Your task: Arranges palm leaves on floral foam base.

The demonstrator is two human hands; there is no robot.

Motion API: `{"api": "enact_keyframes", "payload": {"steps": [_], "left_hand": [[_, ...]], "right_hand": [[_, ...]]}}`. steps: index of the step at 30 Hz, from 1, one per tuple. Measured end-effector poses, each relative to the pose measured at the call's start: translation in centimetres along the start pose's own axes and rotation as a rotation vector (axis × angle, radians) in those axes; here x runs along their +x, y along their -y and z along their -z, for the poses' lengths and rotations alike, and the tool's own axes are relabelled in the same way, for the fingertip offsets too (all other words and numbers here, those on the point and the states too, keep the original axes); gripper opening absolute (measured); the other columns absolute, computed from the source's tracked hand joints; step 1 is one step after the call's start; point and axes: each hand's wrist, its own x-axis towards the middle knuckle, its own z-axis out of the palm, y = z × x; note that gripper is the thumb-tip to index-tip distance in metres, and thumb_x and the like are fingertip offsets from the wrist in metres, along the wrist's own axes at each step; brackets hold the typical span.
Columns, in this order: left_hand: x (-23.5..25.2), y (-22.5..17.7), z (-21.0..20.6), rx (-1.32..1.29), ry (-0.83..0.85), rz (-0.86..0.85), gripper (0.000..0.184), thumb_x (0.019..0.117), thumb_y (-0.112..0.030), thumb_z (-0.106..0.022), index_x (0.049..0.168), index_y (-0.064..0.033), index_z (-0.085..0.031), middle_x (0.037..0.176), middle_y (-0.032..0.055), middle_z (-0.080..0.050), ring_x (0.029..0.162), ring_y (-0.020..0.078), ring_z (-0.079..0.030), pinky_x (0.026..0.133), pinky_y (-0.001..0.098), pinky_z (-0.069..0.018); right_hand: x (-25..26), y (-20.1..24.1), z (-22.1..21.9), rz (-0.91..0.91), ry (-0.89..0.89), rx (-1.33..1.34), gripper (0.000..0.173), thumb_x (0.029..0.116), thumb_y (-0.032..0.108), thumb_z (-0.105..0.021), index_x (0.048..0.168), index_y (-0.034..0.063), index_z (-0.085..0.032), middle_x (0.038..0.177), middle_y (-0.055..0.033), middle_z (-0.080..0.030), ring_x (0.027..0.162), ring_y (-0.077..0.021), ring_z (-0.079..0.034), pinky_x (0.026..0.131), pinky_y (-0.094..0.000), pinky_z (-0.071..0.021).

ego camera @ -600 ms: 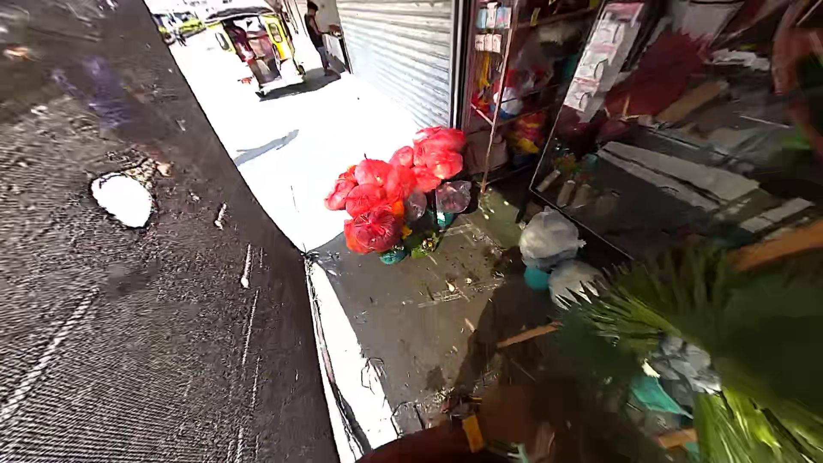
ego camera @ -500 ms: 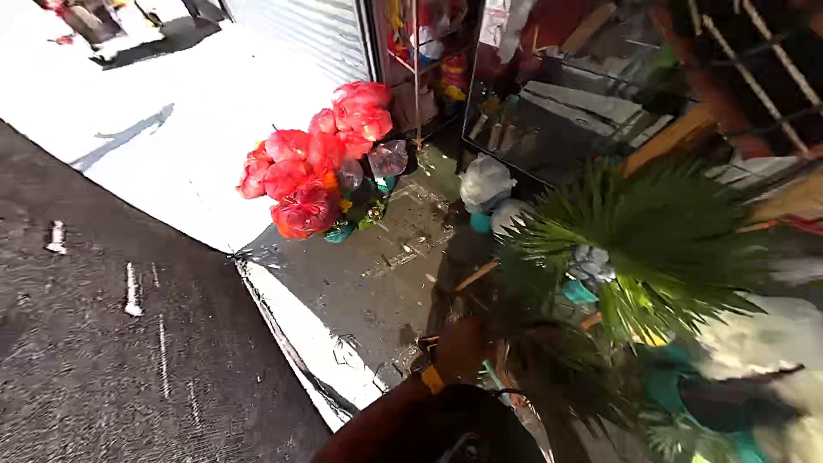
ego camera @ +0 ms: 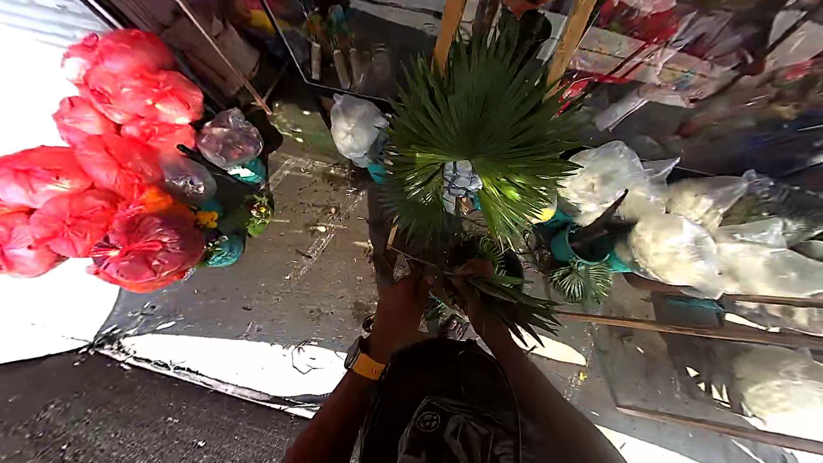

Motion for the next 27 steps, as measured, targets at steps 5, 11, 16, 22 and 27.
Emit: {"api": "enact_keyframes", "payload": {"steps": [5,11,16,22,27], "left_hand": [[0.9,-0.4,-1.2,0.102,-0.079,0.065,0.054,0.1073,-0.054,-0.038,0.117,-0.0105,-0.068,0.103,0.0139,-0.07,0.094,0.033,-0.069,0.082,0.0588,-0.0545],[3.8,3.8,2.1,0.143,-0.385,0.279,0.057,0.1098,-0.049,-0.034,0.115,-0.0024,-0.066,0.104,0.023,-0.069,0.101,0.0419,-0.068,0.084,0.0626,-0.0529],[2.3,2.7,-1.3,0.048,-0.611,-0.105,0.054,0.1088,-0.042,-0.038,0.113,0.0024,-0.068,0.105,0.0212,-0.067,0.103,0.0376,-0.065,0.092,0.0567,-0.0518],[3.2,2.4,-2.9,0.128,-0.625,-0.21,0.05,0.1065,-0.043,-0.045,0.111,0.0001,-0.069,0.103,0.0209,-0.067,0.101,0.0395,-0.065,0.092,0.0573,-0.0513],[5.2,6.5,3.7,-0.132,-0.766,0.095,0.052,0.1116,-0.035,-0.033,0.115,0.0055,-0.065,0.098,0.0224,-0.066,0.097,0.0369,-0.065,0.092,0.0557,-0.0505]], "right_hand": [[-0.3,-0.6,1.4,0.014,0.035,-0.074,0.015,0.0929,0.012,-0.074,0.108,0.0122,-0.074,0.111,-0.0022,-0.068,0.104,-0.0124,-0.065,0.092,-0.0312,-0.0575],[-0.4,0.5,0.0,-0.086,-0.102,0.096,0.015,0.0957,0.014,-0.071,0.111,0.01,-0.069,0.107,-0.0004,-0.07,0.099,-0.0125,-0.067,0.088,-0.0336,-0.0598],[1.8,2.3,-2.5,-0.519,-0.585,0.539,0.019,0.1067,0.012,-0.052,0.124,0.0032,-0.055,0.11,-0.009,-0.067,0.094,-0.019,-0.07,0.085,-0.037,-0.0616],[2.9,2.7,-4.7,-0.688,-0.671,0.665,0.027,0.1066,0.015,-0.054,0.131,0.0026,-0.051,0.116,-0.0127,-0.064,0.097,-0.0206,-0.069,0.085,-0.0346,-0.061],[3.1,2.9,-5.2,-0.683,-0.7,0.66,0.024,0.1062,0.014,-0.054,0.127,0.002,-0.054,0.113,-0.0135,-0.065,0.094,-0.0216,-0.07,0.081,-0.0364,-0.062]]}}
